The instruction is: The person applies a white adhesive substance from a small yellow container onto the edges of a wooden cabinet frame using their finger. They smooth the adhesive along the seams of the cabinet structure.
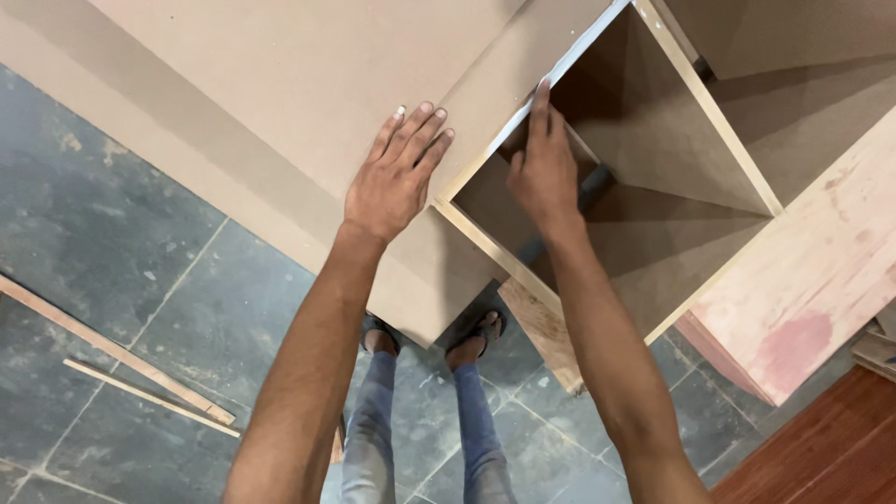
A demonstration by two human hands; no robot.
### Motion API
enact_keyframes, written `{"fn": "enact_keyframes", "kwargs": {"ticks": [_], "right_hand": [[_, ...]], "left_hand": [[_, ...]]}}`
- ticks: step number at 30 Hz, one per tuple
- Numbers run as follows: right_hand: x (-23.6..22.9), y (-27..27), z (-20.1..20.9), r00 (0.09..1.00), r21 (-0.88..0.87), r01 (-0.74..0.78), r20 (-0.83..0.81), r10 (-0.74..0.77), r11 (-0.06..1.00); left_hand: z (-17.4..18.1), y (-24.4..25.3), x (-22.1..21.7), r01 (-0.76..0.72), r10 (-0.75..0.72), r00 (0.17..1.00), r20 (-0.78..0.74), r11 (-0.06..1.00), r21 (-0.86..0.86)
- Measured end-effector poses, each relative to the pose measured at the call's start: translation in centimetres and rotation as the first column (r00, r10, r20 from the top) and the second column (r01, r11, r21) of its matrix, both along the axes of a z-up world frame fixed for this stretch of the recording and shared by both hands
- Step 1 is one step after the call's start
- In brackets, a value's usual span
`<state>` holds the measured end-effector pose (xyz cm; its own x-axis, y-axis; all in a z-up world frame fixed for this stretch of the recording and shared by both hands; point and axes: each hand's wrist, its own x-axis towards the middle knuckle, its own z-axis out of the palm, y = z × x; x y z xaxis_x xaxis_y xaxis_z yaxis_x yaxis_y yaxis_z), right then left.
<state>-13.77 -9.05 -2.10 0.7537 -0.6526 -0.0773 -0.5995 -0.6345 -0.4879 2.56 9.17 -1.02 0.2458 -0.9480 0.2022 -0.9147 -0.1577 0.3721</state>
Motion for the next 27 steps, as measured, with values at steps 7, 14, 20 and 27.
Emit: {"fn": "enact_keyframes", "kwargs": {"ticks": [7, 14, 20, 27], "right_hand": [[-0.9, 6.4, 0.5, 0.989, 0.134, -0.06, 0.142, 0.04, 0.989], [-2.3, 6.9, 0.1, 0.926, 0.494, 0.004, 0.326, -0.19, 0.87], [-1.4, 0.8, -2.9, 0.851, 0.231, -0.13, 0.526, -0.012, 0.964], [-1.1, 1.3, -2.9, 0.97, 0.334, 0.04, 0.214, -0.118, 0.942]], "left_hand": [[0.0, -0.4, -0.2, -0.022, 0.022, 1.0, 0.003, 1.0, 0.013], [-0.2, -0.2, -0.2, -0.016, 0.016, 1.0, 0.009, 1.0, 0.001], [-0.1, -0.3, -0.2, -0.016, 0.016, 1.0, 0.014, 1.0, 0.022], [-0.1, -0.2, -0.3, -0.027, 0.026, 0.999, 0.02, 0.999, 0.033]]}}
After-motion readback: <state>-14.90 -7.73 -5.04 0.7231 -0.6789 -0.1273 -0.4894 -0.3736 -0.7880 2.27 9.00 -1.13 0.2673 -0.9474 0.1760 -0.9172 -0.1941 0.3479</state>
